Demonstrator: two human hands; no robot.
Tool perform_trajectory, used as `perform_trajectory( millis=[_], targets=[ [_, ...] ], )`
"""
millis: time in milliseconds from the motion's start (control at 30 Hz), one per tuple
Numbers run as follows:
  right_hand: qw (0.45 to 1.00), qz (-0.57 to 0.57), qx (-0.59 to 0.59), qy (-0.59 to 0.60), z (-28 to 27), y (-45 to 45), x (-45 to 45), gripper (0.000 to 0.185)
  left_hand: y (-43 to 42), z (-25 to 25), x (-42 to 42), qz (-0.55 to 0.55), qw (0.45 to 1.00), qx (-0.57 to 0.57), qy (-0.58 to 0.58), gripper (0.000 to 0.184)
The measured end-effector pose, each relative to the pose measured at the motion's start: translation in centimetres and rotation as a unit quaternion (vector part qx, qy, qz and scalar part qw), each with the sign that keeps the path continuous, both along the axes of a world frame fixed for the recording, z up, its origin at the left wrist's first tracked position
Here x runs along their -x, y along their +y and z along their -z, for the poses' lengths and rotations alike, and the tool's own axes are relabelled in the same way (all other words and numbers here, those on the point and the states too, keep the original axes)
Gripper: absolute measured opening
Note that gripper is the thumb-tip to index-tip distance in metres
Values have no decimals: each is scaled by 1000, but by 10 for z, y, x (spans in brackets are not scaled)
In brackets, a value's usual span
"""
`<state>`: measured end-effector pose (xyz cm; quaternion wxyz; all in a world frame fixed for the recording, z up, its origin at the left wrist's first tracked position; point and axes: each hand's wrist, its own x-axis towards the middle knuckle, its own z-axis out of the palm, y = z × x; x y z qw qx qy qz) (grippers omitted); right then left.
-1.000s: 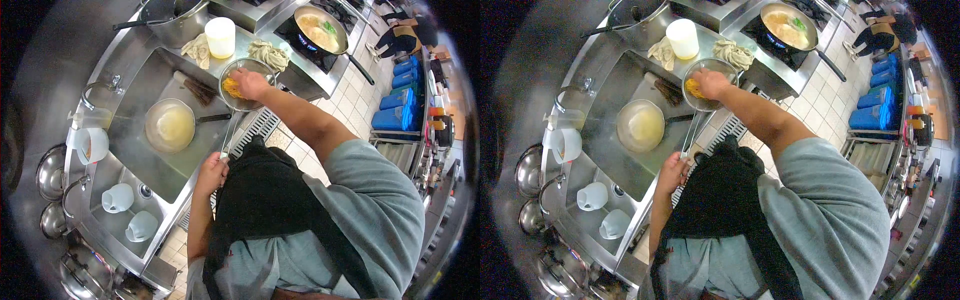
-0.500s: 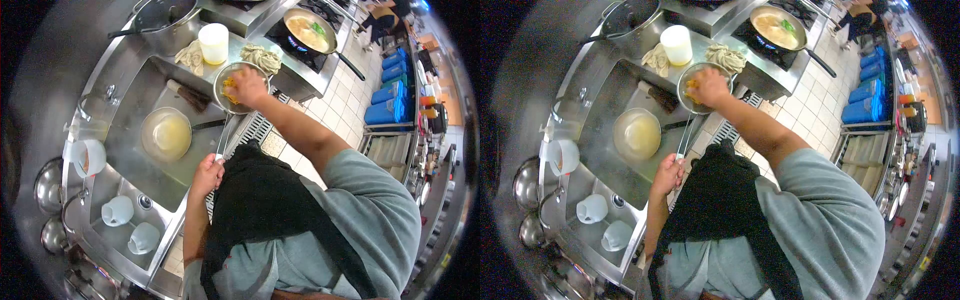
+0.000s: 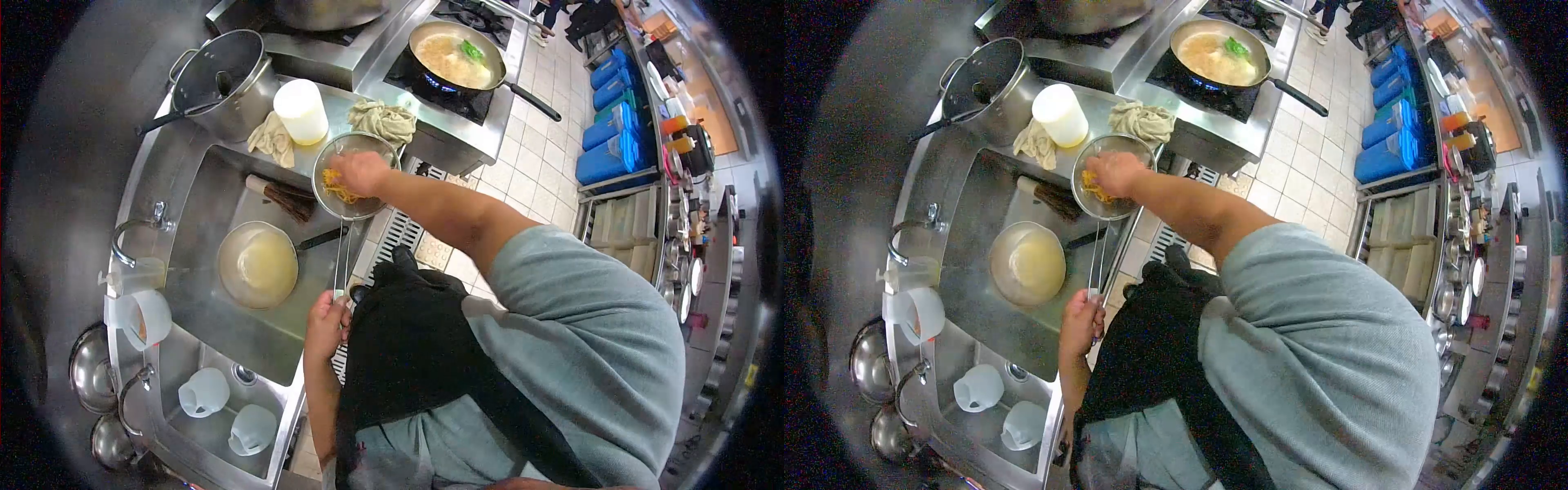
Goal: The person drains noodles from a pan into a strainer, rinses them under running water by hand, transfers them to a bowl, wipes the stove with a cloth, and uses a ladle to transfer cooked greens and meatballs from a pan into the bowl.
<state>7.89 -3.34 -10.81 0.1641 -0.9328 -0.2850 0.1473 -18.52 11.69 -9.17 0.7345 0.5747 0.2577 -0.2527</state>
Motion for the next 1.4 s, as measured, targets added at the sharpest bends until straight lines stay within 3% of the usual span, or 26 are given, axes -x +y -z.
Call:
perform_trajectory(
  millis=[33, 100, 167, 300, 367, 433, 467, 533, 633, 900, 1000, 1067, 1100, 1167, 1267, 1300, 1333, 1400],
  targets=[
    [1000, -5, 0, 0, 4, -3, -7, 23, 1, 2, 0, -5, 1000, 0, 0, 11],
    [982, -88, -153, -74, 5, -15, -18, 23, 3, 8, 3, -6, 999, 24, -27, 11],
    [980, -109, -158, -52, -40, -26, -20, 24, 2, 5, 2, -9, 1000, 8, -14, 12],
    [976, -21, -205, -74, -94, -34, -8, 22, -2, -1, -2, -8, 1000, -17, -23, 13],
    [974, -1, -208, -89, -83, -30, -2, 23, -2, -1, -2, -2, 999, -30, -35, 13],
    [971, 93, -169, -139, -51, -19, 13, 26, -2, -1, -2, 3, 999, -25, -29, 12],
    [971, 90, -171, -139, -29, -13, 15, 26, -2, -1, -3, 0, 999, -26, -30, 12],
    [990, 73, -12, -119, 12, -5, 22, 36, -2, -2, -2, -1, 999, -17, -34, 13],
    [999, 24, -7, -26, 19, -6, -1, 36, -3, -3, -1, -5, 1000, -10, -23, 12],
    [984, 4, -166, -58, -111, -24, 8, 33, -3, -5, 3, -4, 1000, -23, -20, 12],
    [966, 33, -248, -62, -130, -29, 18, 30, -2, 3, 4, -1, 999, -20, -28, 12],
    [943, 18, -305, -129, -133, -30, 17, 30, -2, 5, 5, 3, 999, -26, -40, 12],
    [943, 18, -305, -130, -130, -30, 14, 30, -2, 4, 5, 6, 999, -23, -44, 12],
    [875, -17, -407, -261, -113, -28, 8, 30, -2, 3, 3, 9, 999, -20, -50, 12],
    [877, -13, -399, -268, -67, -33, 10, 32, -3, 3, 5, 6, 999, -13, -45, 13],
    [921, -21, -338, -194, -48, -38, 11, 37, -3, 0, 5, 11, 999, -23, -38, 13],
    [920, -24, -339, -195, -35, -41, 9, 37, -4, -2, 4, 15, 999, -33, -31, 14],
    [983, -7, -178, -34, -13, -45, 8, 38, -4, -8, 5, 12, 999, -34, -28, 14]
  ],
)
